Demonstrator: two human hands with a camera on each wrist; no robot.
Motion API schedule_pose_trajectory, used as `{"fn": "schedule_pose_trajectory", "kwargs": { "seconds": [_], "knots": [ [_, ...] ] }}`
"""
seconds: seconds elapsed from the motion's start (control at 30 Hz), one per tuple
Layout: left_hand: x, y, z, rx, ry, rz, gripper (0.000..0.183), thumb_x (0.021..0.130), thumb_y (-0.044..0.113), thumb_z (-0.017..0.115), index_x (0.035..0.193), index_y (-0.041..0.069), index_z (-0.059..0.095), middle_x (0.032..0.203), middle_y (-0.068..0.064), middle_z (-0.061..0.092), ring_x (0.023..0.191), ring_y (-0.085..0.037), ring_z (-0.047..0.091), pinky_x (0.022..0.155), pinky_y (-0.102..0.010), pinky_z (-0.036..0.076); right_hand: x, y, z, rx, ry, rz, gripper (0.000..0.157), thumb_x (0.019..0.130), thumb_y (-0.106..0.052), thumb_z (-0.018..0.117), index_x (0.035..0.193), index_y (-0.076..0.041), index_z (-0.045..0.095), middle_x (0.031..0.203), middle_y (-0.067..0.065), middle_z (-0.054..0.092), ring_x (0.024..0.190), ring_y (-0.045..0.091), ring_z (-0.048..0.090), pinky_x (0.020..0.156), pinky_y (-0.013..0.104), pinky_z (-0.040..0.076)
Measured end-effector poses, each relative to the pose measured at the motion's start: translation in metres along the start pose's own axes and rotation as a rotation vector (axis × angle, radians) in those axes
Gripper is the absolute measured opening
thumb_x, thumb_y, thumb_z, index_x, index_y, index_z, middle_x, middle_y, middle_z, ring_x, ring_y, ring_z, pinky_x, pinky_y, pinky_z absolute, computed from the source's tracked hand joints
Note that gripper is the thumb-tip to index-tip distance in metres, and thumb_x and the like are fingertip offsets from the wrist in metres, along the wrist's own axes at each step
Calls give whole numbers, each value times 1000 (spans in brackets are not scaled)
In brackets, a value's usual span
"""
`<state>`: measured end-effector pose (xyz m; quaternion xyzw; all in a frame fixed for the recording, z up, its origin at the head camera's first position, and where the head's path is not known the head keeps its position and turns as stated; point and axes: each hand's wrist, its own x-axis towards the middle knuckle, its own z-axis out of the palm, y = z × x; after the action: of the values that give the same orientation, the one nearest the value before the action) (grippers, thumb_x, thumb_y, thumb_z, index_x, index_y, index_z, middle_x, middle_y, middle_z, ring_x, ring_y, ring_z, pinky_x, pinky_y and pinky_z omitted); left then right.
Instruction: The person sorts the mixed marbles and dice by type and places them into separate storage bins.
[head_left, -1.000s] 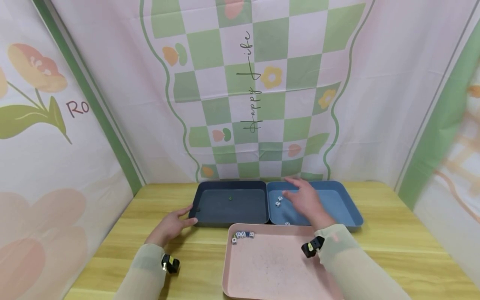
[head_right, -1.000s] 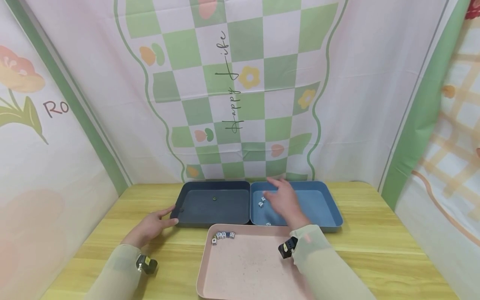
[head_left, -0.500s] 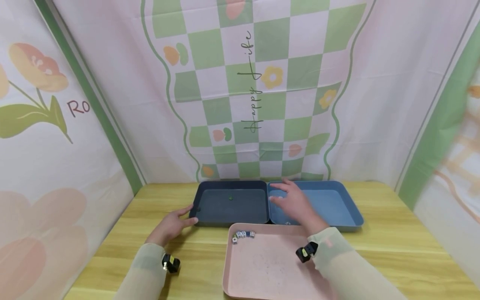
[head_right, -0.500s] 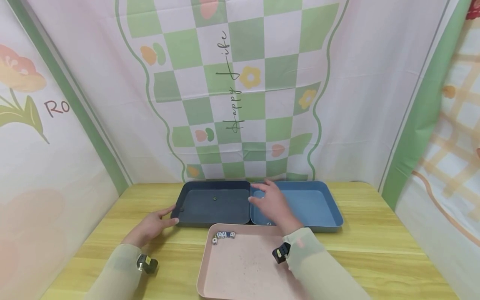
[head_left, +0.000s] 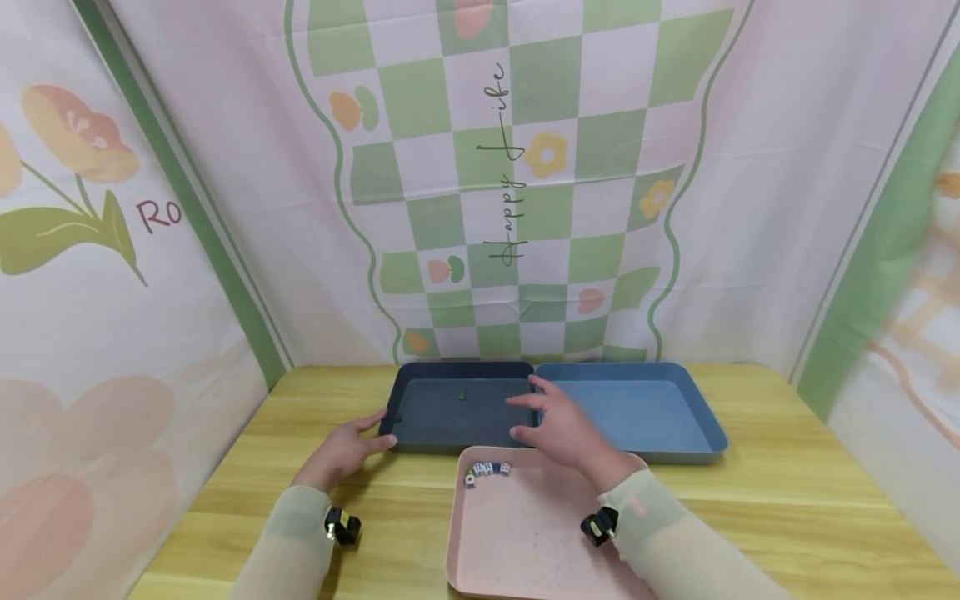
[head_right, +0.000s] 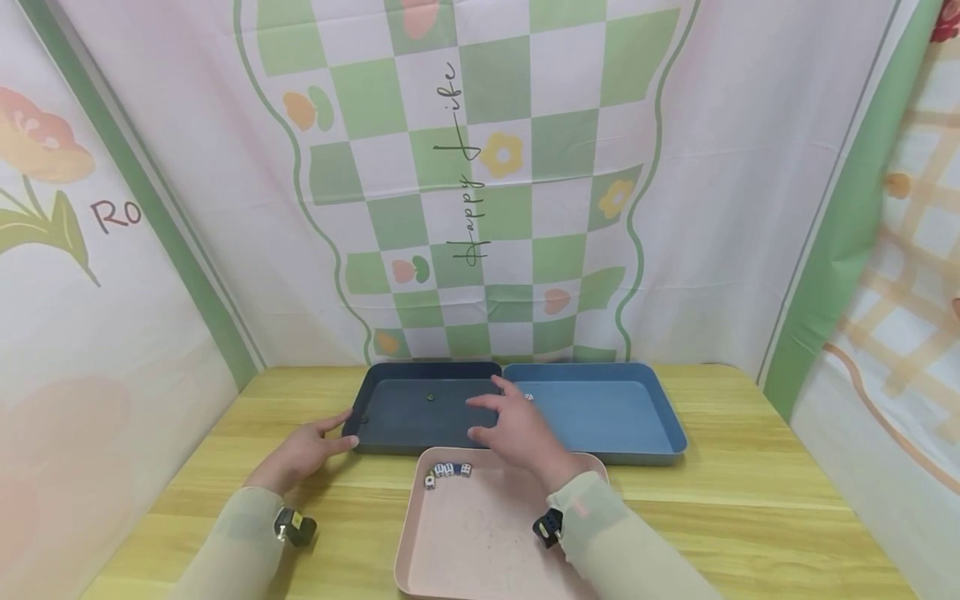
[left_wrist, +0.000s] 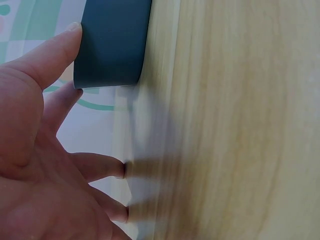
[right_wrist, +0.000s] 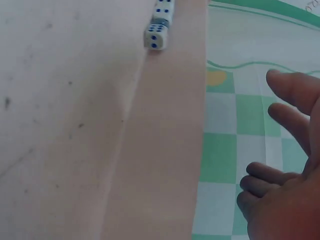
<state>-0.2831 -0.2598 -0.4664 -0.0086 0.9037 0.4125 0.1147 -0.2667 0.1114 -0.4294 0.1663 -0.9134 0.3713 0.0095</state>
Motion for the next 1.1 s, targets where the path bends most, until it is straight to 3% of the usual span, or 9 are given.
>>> {"fn": "schedule_pose_trajectory", "kwargs": {
  "seconds": [0.17,0.53,0.8,1.1],
  "knots": [
    [0,-1,1,-10,0,-3,69,92,49,68,153,34,41,157,-19,32,140,-49,26,109,-67,23,-2,0,8,-56,-42,-56,42,86,-24,81,126,-23,71,163,9,23,142,41,29,88,47,52],
    [0,0,1,-33,0,-19,69,91,49,70,153,35,41,157,-19,31,141,-49,24,109,-67,22,-3,5,17,-144,-211,-233,22,84,-21,80,107,-23,79,161,14,25,144,38,27,88,42,53],
    [0,0,1,-46,5,-14,69,91,48,70,152,34,42,157,-18,32,141,-49,25,109,-66,22,-4,7,21,-207,-259,-273,24,80,-14,77,103,-18,79,160,17,27,147,38,20,109,53,36],
    [-1,2,1,-47,4,-18,68,92,47,70,152,35,42,157,-18,31,141,-48,24,110,-67,21,-5,11,22,-364,-232,-370,18,85,-11,71,99,-19,80,155,22,34,145,40,24,114,55,25]
  ]
}}
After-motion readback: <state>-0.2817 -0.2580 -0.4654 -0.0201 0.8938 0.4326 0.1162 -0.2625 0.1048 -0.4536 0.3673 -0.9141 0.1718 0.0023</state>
